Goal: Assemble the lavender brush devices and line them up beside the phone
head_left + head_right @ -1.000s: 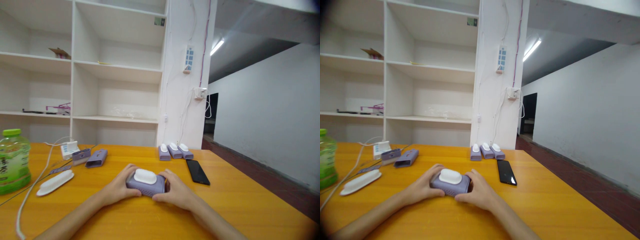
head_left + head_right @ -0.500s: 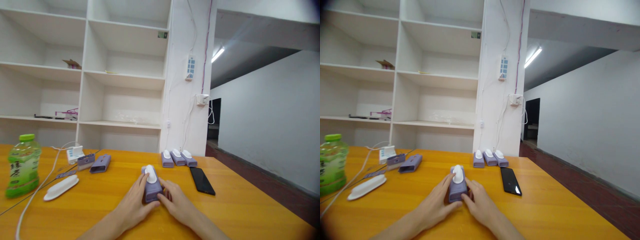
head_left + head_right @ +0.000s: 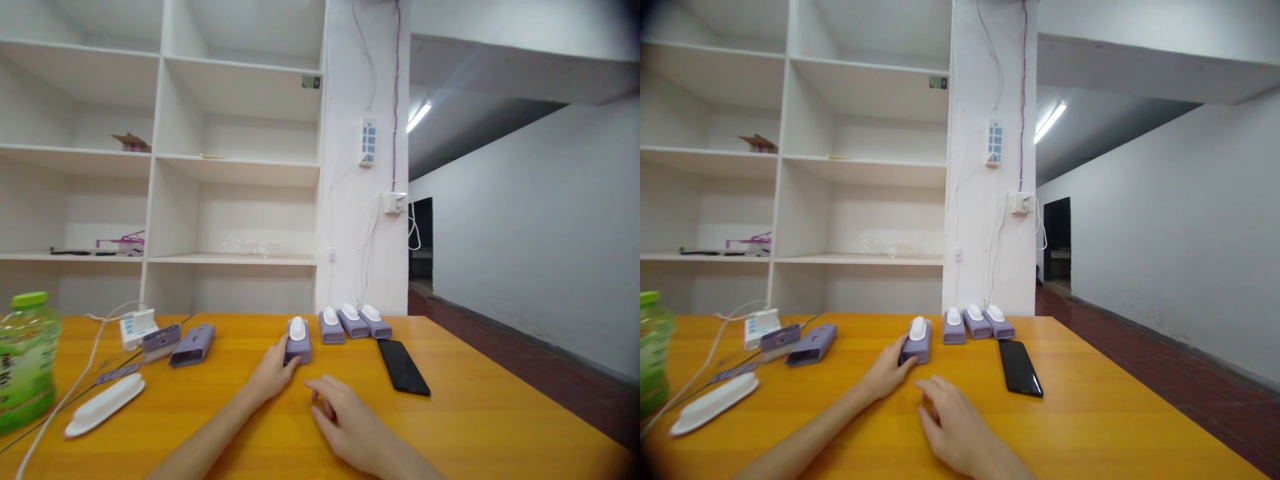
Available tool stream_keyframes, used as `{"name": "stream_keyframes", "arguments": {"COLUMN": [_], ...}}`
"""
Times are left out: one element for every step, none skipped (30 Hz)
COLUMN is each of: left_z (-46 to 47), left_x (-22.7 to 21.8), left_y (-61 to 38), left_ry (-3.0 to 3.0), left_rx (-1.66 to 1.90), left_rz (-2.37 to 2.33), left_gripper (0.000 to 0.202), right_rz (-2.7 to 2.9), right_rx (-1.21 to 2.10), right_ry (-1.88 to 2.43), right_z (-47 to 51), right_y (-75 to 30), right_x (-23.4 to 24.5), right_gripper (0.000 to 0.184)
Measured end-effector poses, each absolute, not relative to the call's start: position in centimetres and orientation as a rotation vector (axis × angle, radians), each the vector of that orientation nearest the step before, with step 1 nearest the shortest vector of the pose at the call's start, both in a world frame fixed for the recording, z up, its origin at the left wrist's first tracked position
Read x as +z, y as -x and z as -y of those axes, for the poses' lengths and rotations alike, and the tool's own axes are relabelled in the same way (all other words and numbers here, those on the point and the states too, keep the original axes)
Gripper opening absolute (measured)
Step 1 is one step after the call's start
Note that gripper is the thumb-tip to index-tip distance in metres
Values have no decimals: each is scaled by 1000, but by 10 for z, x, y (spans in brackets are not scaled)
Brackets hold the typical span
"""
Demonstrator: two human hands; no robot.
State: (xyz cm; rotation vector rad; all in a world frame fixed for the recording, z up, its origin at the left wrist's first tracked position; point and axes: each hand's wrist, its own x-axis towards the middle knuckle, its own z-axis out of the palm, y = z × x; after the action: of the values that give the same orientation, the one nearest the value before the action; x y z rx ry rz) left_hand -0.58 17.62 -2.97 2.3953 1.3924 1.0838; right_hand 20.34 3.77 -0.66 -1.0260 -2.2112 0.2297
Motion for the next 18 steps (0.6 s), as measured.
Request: {"name": "stream_keyframes", "arguments": {"left_z": [-185,-193,-201,-208,-215,-222,-228,-233,-237,-239,-240,-238,-235,-231,-227,-222,-217,-213], "left_x": [-31,-32,-33,-34,-34,-34,-34,-34,-33,-33,-32,-32,-30,-29,-26,-22,-17,-10], "left_y": [2,-3,-8,-14,-20,-27,-33,-40,-45,-49,-50,-49,-45,-36,-24,-8,11,32], "left_ry": [-2395,-2398,-2400,-2401,-2403,-2405,-2410,-2418,-2430,-2449,-2474,-2505,-2542,-2582,-2624,-2663,-2696,-2722], "left_rx": [1072,1063,1056,1052,1049,1046,1043,1039,1033,1024,1011,992,967,937,905,874,847,834], "left_rz": [-1397,-1398,-1400,-1400,-1400,-1400,-1398,-1394,-1389,-1382,-1376,-1372,-1372,-1379,-1398,-1431,-1483,-1555], "left_gripper": [61,61,61,61,61,61,61,61,62,63,64,66,69,71,73,75,75,74], "right_rz": [2228,2242,2252,2262,2273,2284,2298,2312,2319,2328,2332,2335,2338,2340,2341,2336,2331,2324], "right_rx": [221,215,210,206,204,200,195,192,181,170,158,149,145,145,148,150,151,152], "right_ry": [1015,1007,1006,1010,1016,1023,1028,1032,1039,1041,1042,1041,1036,1031,1022,1014,1006,1000], "right_z": [-37,-36,-36,-36,-36,-37,-39,-41,-43,-45,-46,-46,-46,-46,-45,-43,-42,-41], "right_y": [-202,-201,-200,-199,-197,-195,-193,-191,-189,-187,-186,-185,-185,-185,-184,-184,-184,-184], "right_x": [-7,-7,-8,-8,-8,-8,-9,-10,-12,-13,-14,-15,-16,-16,-16,-15,-14,-13], "right_gripper": [38,38,38,37,36,34,32,31,31,31,31,31,30,29,28,28,27,27]}}
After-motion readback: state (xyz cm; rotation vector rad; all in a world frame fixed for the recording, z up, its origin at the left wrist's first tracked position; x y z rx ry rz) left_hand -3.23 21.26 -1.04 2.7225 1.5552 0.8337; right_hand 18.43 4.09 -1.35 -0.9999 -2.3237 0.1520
